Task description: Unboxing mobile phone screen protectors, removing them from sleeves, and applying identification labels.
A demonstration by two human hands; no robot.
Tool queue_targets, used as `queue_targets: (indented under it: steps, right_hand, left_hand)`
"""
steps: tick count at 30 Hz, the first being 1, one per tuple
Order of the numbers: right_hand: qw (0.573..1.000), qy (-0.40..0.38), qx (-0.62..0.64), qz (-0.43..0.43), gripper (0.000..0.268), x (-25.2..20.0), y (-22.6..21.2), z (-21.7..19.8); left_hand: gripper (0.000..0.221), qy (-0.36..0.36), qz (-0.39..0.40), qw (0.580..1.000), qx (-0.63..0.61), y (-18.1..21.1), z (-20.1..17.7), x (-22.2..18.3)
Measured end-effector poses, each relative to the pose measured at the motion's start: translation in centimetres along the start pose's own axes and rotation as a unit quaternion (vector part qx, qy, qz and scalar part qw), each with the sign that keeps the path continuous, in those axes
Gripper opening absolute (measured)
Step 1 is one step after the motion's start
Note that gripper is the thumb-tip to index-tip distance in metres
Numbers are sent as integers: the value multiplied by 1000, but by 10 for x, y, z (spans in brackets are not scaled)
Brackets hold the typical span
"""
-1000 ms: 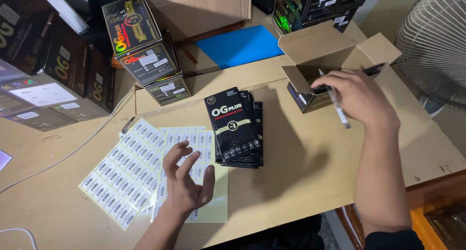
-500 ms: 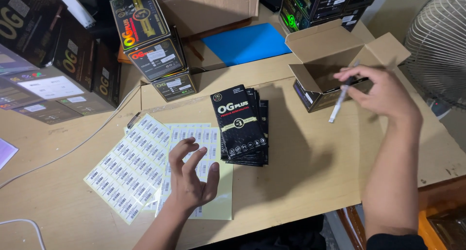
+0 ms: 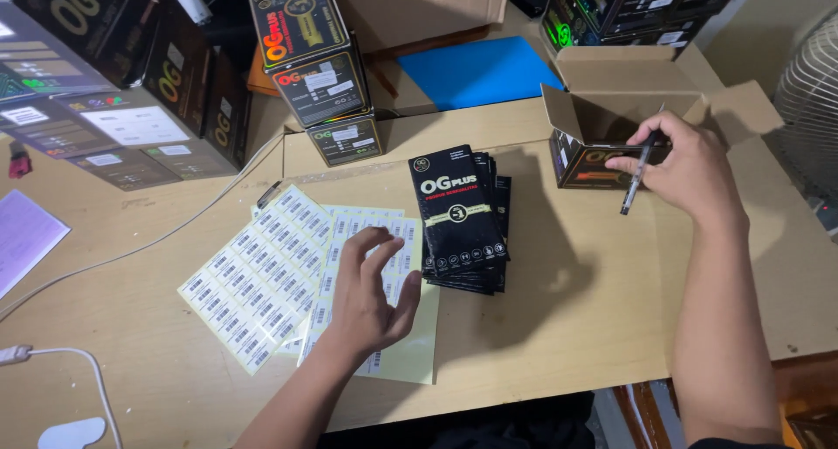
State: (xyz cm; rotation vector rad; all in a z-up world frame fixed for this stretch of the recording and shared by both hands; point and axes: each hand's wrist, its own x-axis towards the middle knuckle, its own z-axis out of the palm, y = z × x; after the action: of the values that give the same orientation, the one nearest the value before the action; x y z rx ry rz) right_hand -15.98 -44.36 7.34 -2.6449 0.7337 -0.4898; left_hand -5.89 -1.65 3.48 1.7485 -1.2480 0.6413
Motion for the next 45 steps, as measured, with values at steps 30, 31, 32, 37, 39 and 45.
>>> queue_targets:
  steps: [30, 31, 32, 37, 39, 45]
  right_hand:
    - [819, -57, 557, -125, 26, -88, -149, 62]
    - [819, -56, 557, -126, 26, -96, -157, 54]
    - [830, -54, 540, -130, 26, -103, -165, 47]
    - [841, -97, 514, -140, 28, -132, -174, 60]
    - [849, -104, 469, -219, 31, -134, -163, 68]
    - [866, -68, 423, -258, 61, -104, -152, 51]
  left_hand:
    - [37, -6, -248, 934, -256, 2, -9, 24]
    - [37, -5, -247, 935, -255, 5, -10, 23]
    - [49, -25, -188, 968, -165, 8, -11, 23]
    - [128, -78, -88, 993, -25, 22, -1, 13]
    - [130, -38, -92, 995, 22, 17, 8, 5]
    - [99, -15, -6, 996, 84, 3, 9, -1]
